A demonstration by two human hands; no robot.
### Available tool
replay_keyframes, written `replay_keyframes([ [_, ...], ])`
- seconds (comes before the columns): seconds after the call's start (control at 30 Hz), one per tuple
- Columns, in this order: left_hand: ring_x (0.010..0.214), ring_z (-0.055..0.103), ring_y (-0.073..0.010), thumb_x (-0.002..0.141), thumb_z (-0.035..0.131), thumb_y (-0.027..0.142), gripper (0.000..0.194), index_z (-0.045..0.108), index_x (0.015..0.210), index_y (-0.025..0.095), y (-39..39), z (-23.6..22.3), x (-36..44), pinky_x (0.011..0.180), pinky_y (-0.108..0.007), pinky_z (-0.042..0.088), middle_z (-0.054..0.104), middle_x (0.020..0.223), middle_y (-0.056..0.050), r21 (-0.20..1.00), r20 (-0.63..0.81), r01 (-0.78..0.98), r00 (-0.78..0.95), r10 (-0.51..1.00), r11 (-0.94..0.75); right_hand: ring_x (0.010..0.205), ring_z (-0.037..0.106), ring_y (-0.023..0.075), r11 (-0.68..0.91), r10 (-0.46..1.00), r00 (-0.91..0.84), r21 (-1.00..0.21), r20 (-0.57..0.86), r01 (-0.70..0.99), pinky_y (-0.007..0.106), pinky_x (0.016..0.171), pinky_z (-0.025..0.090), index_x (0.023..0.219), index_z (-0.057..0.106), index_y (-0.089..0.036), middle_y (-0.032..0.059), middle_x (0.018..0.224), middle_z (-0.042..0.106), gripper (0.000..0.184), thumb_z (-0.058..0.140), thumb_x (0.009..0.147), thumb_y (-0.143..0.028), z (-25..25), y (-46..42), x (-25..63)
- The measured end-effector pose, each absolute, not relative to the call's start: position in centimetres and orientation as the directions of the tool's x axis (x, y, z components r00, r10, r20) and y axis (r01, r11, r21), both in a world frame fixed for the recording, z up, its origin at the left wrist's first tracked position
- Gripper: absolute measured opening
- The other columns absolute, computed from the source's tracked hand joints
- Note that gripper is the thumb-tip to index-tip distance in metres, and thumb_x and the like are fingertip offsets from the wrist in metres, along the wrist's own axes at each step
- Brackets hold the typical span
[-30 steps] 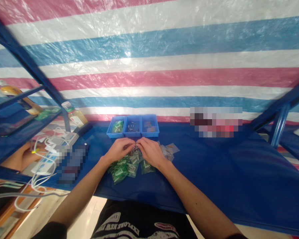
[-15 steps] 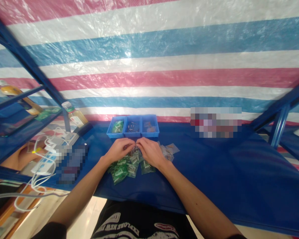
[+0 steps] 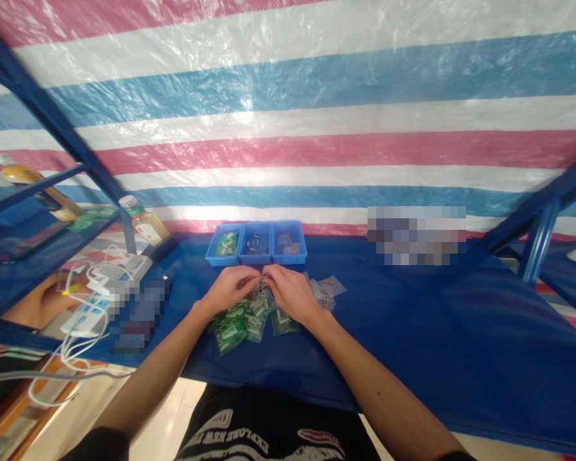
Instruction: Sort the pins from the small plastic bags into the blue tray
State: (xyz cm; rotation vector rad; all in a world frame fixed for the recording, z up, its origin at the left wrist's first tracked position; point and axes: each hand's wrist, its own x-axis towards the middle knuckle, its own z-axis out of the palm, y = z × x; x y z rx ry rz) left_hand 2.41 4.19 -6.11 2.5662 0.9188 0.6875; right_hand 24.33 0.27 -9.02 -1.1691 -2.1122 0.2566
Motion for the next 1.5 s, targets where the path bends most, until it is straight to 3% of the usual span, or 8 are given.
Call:
replay_keyframes([
  [0.37,0.067,0.058,-0.0134,0.104,0.049,0.036,0.027,0.068,0.097,0.018,4.12,-6.13,2.44,0.067,-0.024,0.043,0.067,0.077,-0.002,0.458,0.329,0.504,0.669,0.666,-0.732,0.083,0.066,0.0205,0.558,0.810,-0.330,-0.461,0.486,0.690,0.030,0.074,0.045,0.106,0.059,-0.024,0.0037,0.095,0.069,0.013,0.049,0.106,-0.032,-8.75,0.09,24.26],
  [0.53,0.067,0.057,-0.0127,0.104,0.050,0.034,0.025,0.067,0.097,0.018,4.03,-5.98,2.48,0.067,-0.023,0.042,0.067,0.077,-0.001,0.471,0.320,0.508,0.663,0.677,-0.721,0.083,0.065,0.0202,0.559,0.810,-0.340,-0.455,0.478,0.693,0.030,0.075,0.045,0.109,0.059,-0.025,0.0043,0.098,0.069,0.013,0.046,0.106,-0.024,-9.09,0.26,24.33],
  [1.13,0.067,0.058,-0.0130,0.103,0.051,0.034,0.024,0.068,0.097,0.019,4.06,-6.15,2.54,0.067,-0.024,0.042,0.067,0.076,-0.001,0.472,0.320,0.503,0.667,0.673,-0.724,0.086,0.066,0.0204,0.549,0.817,-0.339,-0.450,0.466,0.704,0.029,0.076,0.044,0.103,0.062,-0.025,0.0044,0.096,0.068,0.017,0.045,0.108,-0.027,-9.31,0.35,24.27],
  [1.3,0.067,0.058,-0.0131,0.103,0.051,0.034,0.024,0.068,0.097,0.019,4.22,-6.38,2.41,0.068,-0.024,0.043,0.067,0.077,-0.001,0.467,0.320,0.510,0.664,0.676,-0.722,0.088,0.066,0.0199,0.560,0.816,-0.349,-0.481,0.460,0.675,0.029,0.075,0.044,0.110,0.058,-0.025,0.0032,0.100,0.070,0.010,0.049,0.107,-0.028,-9.10,0.20,24.21],
  [1.5,0.067,0.059,-0.0128,0.104,0.050,0.035,0.026,0.068,0.097,0.019,4.10,-6.29,2.54,0.067,-0.024,0.043,0.068,0.077,-0.001,0.472,0.315,0.504,0.670,0.672,-0.723,0.084,0.065,0.0192,0.551,0.819,-0.355,-0.448,0.450,0.704,0.028,0.074,0.044,0.102,0.060,-0.024,0.0036,0.095,0.069,0.017,0.045,0.108,-0.027,-9.19,0.36,24.26],
])
